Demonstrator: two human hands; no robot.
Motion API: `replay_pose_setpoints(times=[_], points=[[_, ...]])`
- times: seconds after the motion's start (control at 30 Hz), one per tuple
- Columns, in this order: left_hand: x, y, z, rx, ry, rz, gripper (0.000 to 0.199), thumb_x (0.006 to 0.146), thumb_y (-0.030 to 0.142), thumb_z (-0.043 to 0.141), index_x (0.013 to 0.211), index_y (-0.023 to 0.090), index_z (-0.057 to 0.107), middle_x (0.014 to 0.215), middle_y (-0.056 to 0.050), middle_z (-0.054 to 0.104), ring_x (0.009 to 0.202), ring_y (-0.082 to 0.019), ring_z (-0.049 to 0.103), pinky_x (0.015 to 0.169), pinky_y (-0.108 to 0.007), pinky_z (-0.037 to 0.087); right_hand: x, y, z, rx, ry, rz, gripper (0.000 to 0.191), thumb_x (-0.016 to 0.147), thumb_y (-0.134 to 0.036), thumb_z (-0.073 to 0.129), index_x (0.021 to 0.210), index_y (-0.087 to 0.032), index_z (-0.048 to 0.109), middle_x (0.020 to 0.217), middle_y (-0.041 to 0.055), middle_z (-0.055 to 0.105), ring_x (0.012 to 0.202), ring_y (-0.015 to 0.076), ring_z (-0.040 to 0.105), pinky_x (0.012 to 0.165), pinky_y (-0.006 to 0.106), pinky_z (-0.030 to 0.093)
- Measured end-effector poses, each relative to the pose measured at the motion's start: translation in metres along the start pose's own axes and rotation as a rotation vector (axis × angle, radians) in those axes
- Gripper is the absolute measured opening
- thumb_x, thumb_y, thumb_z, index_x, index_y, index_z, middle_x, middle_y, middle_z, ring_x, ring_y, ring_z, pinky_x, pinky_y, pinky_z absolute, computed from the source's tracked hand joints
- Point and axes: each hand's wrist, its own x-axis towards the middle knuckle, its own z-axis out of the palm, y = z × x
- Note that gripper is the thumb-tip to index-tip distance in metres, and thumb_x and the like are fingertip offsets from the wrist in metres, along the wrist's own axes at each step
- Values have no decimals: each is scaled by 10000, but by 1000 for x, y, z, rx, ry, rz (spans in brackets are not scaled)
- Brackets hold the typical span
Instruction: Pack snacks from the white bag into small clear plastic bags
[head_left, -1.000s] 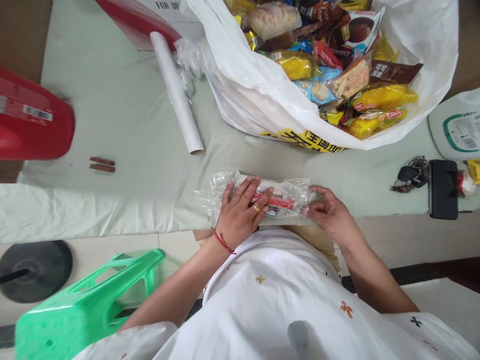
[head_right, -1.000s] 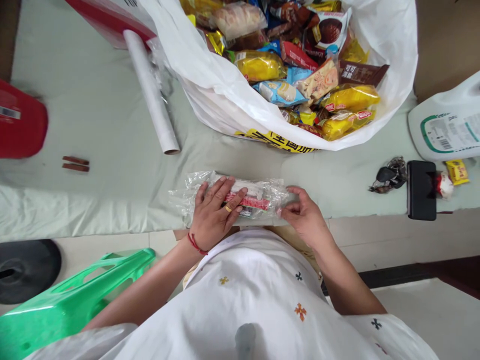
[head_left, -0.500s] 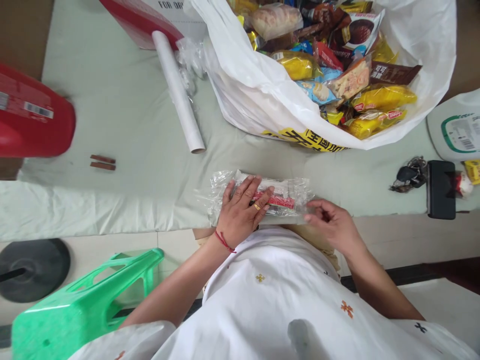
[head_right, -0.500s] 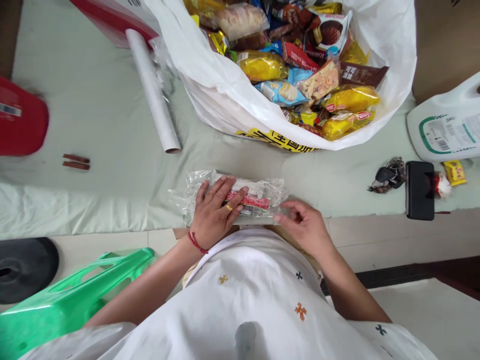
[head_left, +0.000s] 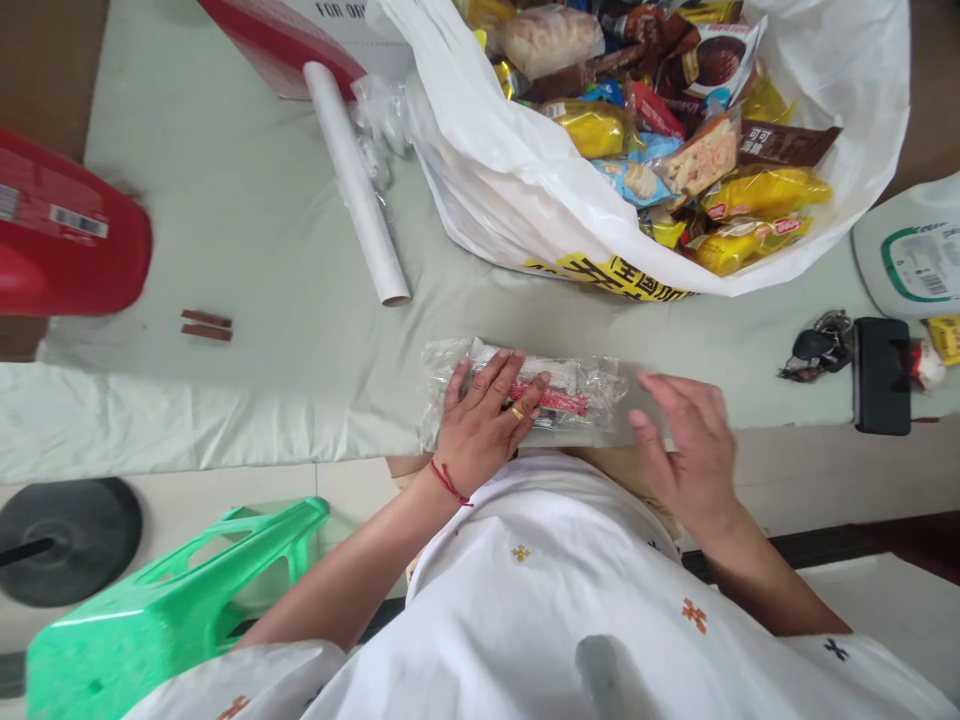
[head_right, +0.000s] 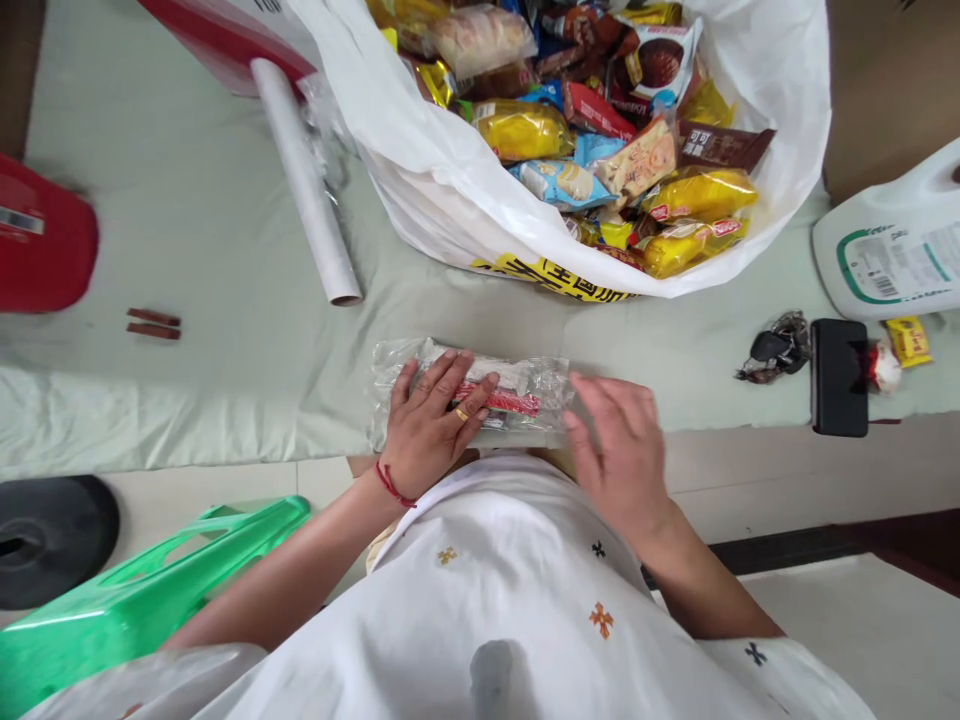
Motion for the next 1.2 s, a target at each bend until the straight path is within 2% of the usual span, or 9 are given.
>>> replay_pose_setpoints(times=[0.1, 0.23, 0.37, 0.53, 0.67, 0.77, 0.97, 1.07, 1.2], points=[[1, 1, 0, -1, 4, -2, 530, 1036, 331, 600, 1562, 349, 532, 1618, -117, 537, 1512, -290, 499, 1315, -541, 189, 13, -16, 26, -25, -168, -261, 636, 1075, -482, 460, 1637, -190, 400, 1593, 167, 534, 1525, 331, 441, 1250, 553, 363], [1, 1, -1, -15, -8, -7, 545, 1043, 341, 584, 1581, 361, 502, 1636, -108, 515, 1528, -289, 479, 1322, -543, 168, 10, -6, 59, -104, -343, -248, 694, 1107, -482, 365, 1713, -180, 214, 1701, 153, 391, 1599, 304, 338, 1312, 584, 243], [3, 0, -1, -3, -24, 10, 569, 1057, 380, 557, 1609, 279, 460, 1623, -135, 525, 1536, -274, 468, 1332, -518, 143, -5, 11, 63, -148, -344, -186, 678, 1110, -460, 383, 1713, -194, 222, 1707, 142, 379, 1585, 305, 366, 1317, 610, 189], [4, 2, -4, 19, 0, -4, 556, 1041, 389, 591, 1574, 256, 507, 1628, -135, 520, 1574, -301, 407, 1332, -532, 155, -12, 23, 46, -132, -317, -136, 532, 1106, -412, 392, 1612, -264, 463, 1655, 75, 487, 1585, 335, 343, 1295, 652, 183], [5, 7, -9, 33, 19, -47, 539, 1021, 396, 622, 1547, 306, 545, 1635, -101, 518, 1587, -326, 376, 1337, -560, 137, -3, 34, 35, -14, -120, -31, 437, 1091, -324, 380, 1433, -244, 641, 1412, 120, 676, 1384, 319, 541, 1185, 583, 397], [6, 8, -10, 33, 6, -40, 521, 1020, 387, 625, 1529, 294, 566, 1618, -106, 540, 1565, -328, 412, 1335, -561, 151, 10, 36, 39, -103, -10, 19, 446, 1042, -391, 518, 1412, -169, 633, 1350, 197, 634, 1305, 366, 519, 1120, 600, 432], [7, 6, -8, 50, 34, -25, 486, 1022, 404, 628, 1496, 302, 597, 1602, -105, 559, 1590, -342, 367, 1330, -603, 106, 23, 27, 46, -33, -128, -41, 156, 995, -287, 578, 963, -220, 716, 1239, 141, 643, 1299, 355, 490, 1093, 544, 443], [7, 5, -7, 79, 45, 6, 466, 1027, 413, 622, 1476, 288, 613, 1594, -105, 567, 1589, -342, 368, 1327, -615, 98, 28, 22, 35, 101, -218, 71, 155, 1002, -309, 553, 946, -231, 675, 1051, 97, 688, 989, 266, 618, 880, 412, 510], [7, 4, -8, 86, 39, 16, 464, 1028, 413, 623, 1471, 277, 614, 1589, -104, 572, 1587, -349, 370, 1323, -628, 85, 40, 8, 29, 336, -384, 308, 170, 980, -388, 586, 886, -247, 601, 702, -17, 605, 600, 154, 520, 597, 292, 405]])
